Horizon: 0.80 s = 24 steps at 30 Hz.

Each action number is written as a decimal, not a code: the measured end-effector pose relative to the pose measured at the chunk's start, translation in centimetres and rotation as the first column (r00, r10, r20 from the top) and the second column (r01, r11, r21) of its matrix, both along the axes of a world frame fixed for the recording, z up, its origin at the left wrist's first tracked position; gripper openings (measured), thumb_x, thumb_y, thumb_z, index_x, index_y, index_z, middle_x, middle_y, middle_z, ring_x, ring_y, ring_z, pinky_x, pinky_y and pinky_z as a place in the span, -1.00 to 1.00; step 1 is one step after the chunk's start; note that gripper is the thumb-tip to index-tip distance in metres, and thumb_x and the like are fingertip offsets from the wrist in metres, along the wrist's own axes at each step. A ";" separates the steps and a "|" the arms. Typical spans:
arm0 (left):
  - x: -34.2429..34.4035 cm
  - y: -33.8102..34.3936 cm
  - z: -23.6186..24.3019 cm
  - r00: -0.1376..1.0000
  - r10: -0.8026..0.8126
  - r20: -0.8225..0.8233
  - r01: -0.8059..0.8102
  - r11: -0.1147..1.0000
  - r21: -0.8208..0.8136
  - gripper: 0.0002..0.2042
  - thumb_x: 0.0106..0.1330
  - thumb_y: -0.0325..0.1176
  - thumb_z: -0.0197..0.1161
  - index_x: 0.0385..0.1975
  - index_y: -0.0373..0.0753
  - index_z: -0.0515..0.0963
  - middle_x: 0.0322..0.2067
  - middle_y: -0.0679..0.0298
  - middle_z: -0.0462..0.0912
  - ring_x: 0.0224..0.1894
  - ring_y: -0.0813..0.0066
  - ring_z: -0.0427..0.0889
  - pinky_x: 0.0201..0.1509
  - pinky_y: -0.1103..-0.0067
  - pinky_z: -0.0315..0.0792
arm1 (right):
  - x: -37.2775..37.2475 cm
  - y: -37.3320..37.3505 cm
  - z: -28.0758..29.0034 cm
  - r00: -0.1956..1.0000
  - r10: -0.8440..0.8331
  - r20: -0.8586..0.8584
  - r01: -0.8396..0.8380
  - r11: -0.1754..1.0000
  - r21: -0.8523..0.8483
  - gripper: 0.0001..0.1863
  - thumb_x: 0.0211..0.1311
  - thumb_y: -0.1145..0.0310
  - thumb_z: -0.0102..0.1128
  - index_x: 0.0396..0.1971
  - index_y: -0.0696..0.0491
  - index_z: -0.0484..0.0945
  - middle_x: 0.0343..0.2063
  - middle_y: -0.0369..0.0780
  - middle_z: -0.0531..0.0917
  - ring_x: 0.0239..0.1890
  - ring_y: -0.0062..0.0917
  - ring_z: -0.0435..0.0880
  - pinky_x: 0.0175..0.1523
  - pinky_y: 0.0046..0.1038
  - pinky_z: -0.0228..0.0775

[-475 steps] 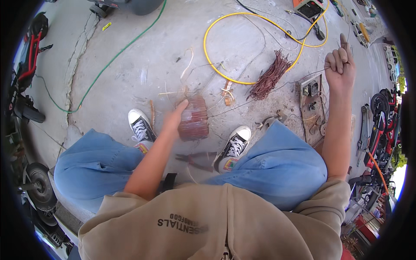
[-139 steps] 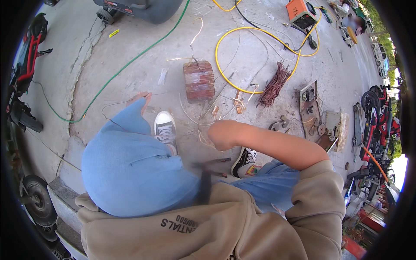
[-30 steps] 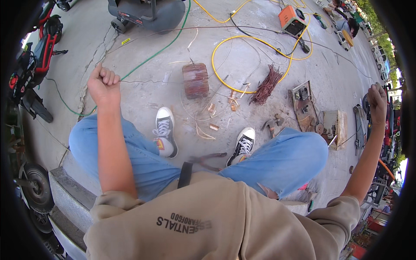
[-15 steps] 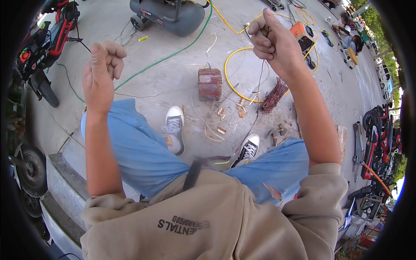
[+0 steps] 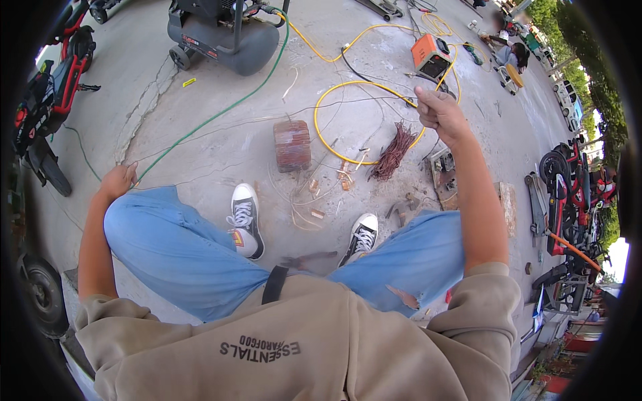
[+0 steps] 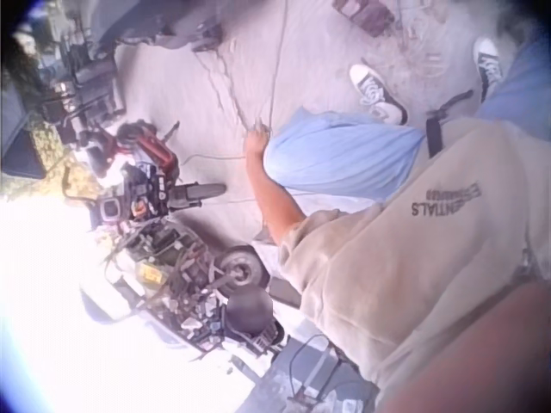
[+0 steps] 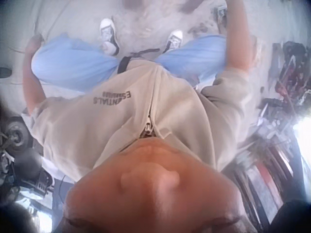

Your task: The person sits on the floor and winds copper wire around a cylindrical coil form, using pliers to cut and secure the wire. They repeatedly wrap, adjust, and trim the wire while handling the coil with both hands.

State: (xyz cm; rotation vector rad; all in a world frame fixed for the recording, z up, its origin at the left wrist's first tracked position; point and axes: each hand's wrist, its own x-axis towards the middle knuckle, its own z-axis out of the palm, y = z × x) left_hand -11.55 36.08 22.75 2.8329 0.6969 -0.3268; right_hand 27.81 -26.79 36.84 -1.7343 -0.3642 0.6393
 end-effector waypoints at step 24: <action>24.5 -49.3 7.3 0.711 -0.007 0.704 0.594 0.542 -0.595 -0.49 0.43 -0.02 0.04 0.09 -0.41 0.36 -0.22 0.02 0.58 -0.21 0.30 0.57 -0.10 0.42 0.46 | -6.7 3.3 -0.9 0.820 -0.239 -0.520 0.537 0.639 0.551 -0.62 0.10 0.41 0.13 -0.78 -0.11 0.15 -0.83 -0.43 0.13 -0.76 -0.67 0.05 -0.61 -0.56 -0.06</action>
